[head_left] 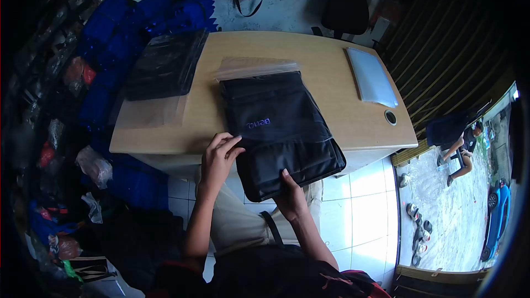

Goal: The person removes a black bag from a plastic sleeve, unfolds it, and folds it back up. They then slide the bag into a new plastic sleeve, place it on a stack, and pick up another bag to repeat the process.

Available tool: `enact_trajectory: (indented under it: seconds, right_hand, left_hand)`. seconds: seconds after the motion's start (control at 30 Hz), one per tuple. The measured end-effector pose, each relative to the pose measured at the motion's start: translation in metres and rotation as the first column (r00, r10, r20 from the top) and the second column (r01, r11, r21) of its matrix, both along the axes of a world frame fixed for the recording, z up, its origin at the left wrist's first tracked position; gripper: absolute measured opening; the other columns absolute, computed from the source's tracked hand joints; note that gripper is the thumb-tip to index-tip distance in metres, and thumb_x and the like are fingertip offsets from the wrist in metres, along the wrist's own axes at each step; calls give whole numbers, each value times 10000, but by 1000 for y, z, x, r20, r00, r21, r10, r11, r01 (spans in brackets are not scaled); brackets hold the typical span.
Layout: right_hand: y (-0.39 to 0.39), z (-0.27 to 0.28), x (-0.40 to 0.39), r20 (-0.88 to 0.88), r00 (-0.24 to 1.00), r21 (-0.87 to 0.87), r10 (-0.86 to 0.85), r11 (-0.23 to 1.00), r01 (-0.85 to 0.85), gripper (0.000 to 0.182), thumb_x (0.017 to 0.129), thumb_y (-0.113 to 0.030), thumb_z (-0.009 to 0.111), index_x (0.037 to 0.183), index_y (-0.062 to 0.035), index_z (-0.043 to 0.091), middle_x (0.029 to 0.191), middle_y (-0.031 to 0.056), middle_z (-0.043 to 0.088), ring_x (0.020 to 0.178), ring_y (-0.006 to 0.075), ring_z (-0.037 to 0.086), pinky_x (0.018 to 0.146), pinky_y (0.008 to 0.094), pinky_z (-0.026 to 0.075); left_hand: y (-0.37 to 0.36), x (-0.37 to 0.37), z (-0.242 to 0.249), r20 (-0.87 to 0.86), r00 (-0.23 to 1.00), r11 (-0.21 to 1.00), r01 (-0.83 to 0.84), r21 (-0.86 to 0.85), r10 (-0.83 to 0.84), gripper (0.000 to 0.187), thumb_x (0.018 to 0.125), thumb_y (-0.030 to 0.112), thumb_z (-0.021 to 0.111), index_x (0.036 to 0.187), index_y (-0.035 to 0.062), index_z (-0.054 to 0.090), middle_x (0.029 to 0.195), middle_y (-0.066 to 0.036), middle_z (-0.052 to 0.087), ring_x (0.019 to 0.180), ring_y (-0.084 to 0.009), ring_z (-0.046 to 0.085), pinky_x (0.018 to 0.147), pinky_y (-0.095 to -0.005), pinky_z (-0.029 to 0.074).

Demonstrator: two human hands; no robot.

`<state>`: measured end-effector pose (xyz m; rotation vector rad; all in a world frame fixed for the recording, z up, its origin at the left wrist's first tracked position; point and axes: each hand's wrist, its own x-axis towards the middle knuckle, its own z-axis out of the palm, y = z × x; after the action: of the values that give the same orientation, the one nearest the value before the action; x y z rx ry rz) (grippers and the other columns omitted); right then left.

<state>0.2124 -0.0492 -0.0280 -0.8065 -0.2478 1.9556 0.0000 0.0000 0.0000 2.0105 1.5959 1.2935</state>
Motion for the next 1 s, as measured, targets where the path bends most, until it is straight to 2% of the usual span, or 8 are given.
enact_trajectory:
  seconds: [0.07, 0.37, 0.47, 0.6, 0.67, 0.7, 0.77, 1.0]
  right_hand:
    - [0, -2, -9, -19, 999, -12, -40, 999, 40, 497, 1000, -300, 548, 1392, -17, 432, 1387, 106, 528, 1287, 241, 496, 1112, 430, 341]
    - [-6, 2, -15, -42, 992, 13, -122, 992, 123, 456, 994, -251, 561, 1387, -50, 445, 1372, 91, 537, 1279, 238, 502, 1102, 432, 357]
    - [-7, 8, -16, -35, 981, 18, -188, 982, 189, 459, 983, -206, 580, 1399, -79, 432, 1375, 87, 530, 1279, 245, 501, 1094, 442, 370]
    - [-7, 17, -19, -40, 961, -29, -274, 962, 273, 471, 974, -173, 593, 1406, -107, 416, 1379, 87, 522, 1280, 249, 499, 1084, 456, 385]
    - [-7, 21, -25, -43, 953, -40, -299, 954, 298, 488, 969, -154, 602, 1411, -126, 397, 1377, 85, 516, 1278, 251, 501, 1083, 465, 391]
    - [-7, 18, -29, -53, 949, -44, -309, 951, 307, 488, 969, -154, 602, 1411, -126, 397, 1377, 85, 516, 1278, 251, 501, 1083, 465, 391]
    - [-9, 9, -32, -102, 947, -8, -305, 952, 306, 544, 934, -142, 668, 1389, -99, 374, 1380, 97, 489, 1261, 258, 508, 1053, 469, 436]
    - [-1, 10, -33, -66, 939, -17, -337, 941, 337, 508, 947, -163, 653, 1372, -48, 397, 1337, 110, 526, 1242, 267, 527, 1024, 465, 453]
  left_hand:
    - [0, 0, 5, 0, 996, 995, -87, 41, 87, 274, 802, -14, 732, 1073, -9, 700, 1003, -151, 652, 811, -271, 657, 678, -355, 521]
    - [2, 5, -4, -139, 982, 925, -71, 374, 132, 256, 765, -71, 736, 1012, -10, 710, 914, -115, 669, 771, -280, 641, 683, -360, 516]
    - [0, 19, -4, -84, 977, 882, -138, 451, 197, 203, 765, -70, 737, 954, 0, 716, 879, -106, 666, 752, -270, 634, 676, -346, 515]
    - [-13, 22, -6, 1, 984, 901, -162, 402, 177, 150, 776, -58, 712, 904, 5, 669, 865, -96, 641, 779, -269, 636, 683, -390, 504]
    - [-15, 19, -12, 130, 951, 923, -306, 232, 282, 166, 779, -86, 685, 900, -8, 601, 838, -118, 638, 756, -290, 645, 662, -379, 500]
    - [-19, 17, -7, 119, 955, 927, -293, 235, 272, 166, 779, -86, 685, 900, -8, 601, 838, -118, 638, 756, -290, 645, 662, -379, 500]
    - [-26, 20, 5, -145, 919, 930, -358, 89, 368, 223, 752, -103, 645, 920, 7, 548, 840, -144, 600, 776, -330, 627, 674, -434, 487]
    - [-48, 36, 13, -42, 950, 951, -306, 53, 308, 231, 729, -113, 610, 933, -4, 602, 832, -161, 614, 754, -328, 635, 673, -412, 501]
